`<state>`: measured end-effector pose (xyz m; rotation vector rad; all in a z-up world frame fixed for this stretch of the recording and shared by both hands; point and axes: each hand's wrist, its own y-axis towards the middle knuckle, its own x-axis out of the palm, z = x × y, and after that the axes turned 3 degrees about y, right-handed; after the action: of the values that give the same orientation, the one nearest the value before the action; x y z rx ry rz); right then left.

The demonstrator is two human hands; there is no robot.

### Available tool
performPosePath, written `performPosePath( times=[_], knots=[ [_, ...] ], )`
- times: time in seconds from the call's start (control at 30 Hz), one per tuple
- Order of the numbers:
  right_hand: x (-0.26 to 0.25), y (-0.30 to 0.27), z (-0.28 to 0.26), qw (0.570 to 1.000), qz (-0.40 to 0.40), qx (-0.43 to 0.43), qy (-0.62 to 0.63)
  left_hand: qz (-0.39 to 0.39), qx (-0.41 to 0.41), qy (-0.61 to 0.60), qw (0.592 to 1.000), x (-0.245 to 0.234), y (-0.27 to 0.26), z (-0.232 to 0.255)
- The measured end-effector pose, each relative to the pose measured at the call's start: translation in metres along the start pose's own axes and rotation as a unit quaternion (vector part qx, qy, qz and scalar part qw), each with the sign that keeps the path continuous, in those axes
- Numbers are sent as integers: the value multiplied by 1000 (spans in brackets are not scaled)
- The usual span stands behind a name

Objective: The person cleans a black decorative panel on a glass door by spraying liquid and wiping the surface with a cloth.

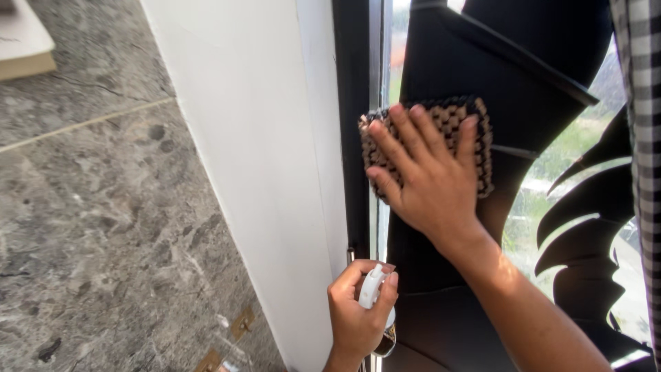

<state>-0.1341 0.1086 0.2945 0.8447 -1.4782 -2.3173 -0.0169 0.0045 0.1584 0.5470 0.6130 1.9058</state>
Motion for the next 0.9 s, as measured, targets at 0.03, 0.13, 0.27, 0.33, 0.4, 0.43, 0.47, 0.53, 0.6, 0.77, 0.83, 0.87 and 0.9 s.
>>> performPosePath(
  times=[0.03, 0.13, 0.27, 0.33, 0.4, 0.43, 0.47, 0.53, 0.6, 0.77, 0.83, 0.87, 0.9],
  knots=[
    [-3, -2, 8, 1000, 3, -1, -2, 2, -8, -5, 1000, 0, -1, -2],
    [-1, -9, 18, 1000, 8, 11, -10, 13, -30, -15, 999, -4, -7, -13],
    [36, -46, 0, 997, -25, 68, -14, 31, -62, -6, 998, -9, -20, -38],
    [59, -81, -10, 994, -31, 76, -76, 35, -84, -8, 996, -11, -28, -53],
    [81, -124, -21, 977, -9, 50, -206, 37, -103, -27, 994, -11, -38, -69],
    [91, -146, -27, 977, -21, 54, -203, 29, -116, -17, 993, -12, -43, -76],
    [100, -168, -32, 978, -32, 57, -200, 21, -127, -9, 992, -13, -47, -83],
    [117, -213, -43, 978, -51, 60, -191, 6, -151, 13, 989, -14, -57, -95],
    [131, -257, -55, 980, -64, 61, -179, -11, -173, 39, 984, -13, -68, -105],
    [147, -351, -74, 979, -97, 64, -167, -33, -165, 75, 983, -13, -91, -129],
    [142, -379, -68, 977, -107, 67, -169, -36, -163, 85, 982, -14, -97, -136],
    [138, -389, -64, 976, -108, 70, -175, -36, -170, 85, 981, -15, -101, -139],
    [135, -395, -58, 975, -110, 72, -181, -37, -176, 86, 980, -16, -103, -142]
  ],
)
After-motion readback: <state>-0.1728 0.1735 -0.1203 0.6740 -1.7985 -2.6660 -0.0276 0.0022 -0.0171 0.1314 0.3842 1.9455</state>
